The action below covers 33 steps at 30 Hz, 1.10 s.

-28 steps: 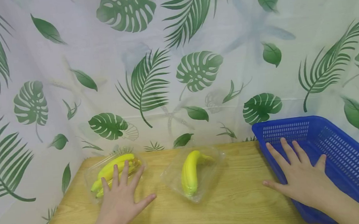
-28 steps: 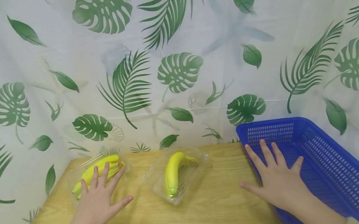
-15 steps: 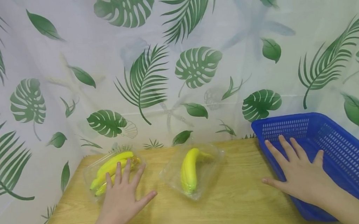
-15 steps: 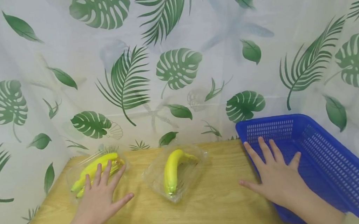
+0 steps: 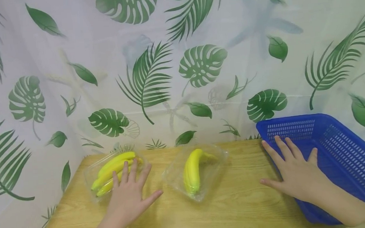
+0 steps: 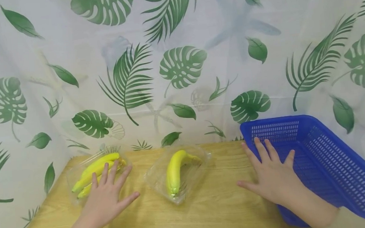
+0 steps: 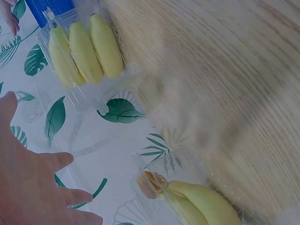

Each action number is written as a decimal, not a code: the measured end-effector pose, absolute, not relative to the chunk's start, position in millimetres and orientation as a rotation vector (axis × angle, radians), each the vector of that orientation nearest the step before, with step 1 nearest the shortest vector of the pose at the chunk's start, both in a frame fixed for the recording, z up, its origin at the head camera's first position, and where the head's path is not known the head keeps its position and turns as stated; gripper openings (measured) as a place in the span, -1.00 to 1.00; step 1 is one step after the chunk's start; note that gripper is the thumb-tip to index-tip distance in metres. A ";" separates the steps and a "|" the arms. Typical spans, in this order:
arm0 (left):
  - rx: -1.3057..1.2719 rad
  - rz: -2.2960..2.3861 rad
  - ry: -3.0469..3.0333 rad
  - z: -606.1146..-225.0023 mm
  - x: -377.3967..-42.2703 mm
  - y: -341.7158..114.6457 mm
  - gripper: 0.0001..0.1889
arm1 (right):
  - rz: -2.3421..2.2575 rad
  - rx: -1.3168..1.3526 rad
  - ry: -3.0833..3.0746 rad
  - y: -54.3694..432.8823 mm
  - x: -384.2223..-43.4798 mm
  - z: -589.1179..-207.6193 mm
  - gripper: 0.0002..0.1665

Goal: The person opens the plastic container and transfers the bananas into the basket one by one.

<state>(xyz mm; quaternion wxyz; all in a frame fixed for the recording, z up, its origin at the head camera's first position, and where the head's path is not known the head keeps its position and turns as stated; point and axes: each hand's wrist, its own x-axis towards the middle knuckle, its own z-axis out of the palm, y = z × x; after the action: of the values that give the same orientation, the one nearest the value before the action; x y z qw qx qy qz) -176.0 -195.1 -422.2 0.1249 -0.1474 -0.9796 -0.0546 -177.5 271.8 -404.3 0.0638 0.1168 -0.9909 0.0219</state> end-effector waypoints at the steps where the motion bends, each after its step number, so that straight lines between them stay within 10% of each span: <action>1: -0.438 -0.162 -2.857 -422.5 -177.0 -194.2 -0.10 | 0.064 0.357 -2.993 270.9 -178.2 -403.9 0.40; 33: -0.565 -0.269 -2.902 -412.8 -194.9 -147.4 -0.14 | 0.109 0.583 -2.938 204.2 -194.6 -368.9 0.28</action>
<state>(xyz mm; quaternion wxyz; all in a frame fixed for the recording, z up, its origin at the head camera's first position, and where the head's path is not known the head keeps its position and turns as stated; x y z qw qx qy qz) -194.9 -147.4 -412.8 0.0865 -0.1897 -0.9739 -0.0904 -194.6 204.2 -368.9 0.0720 0.1941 -0.9777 0.0361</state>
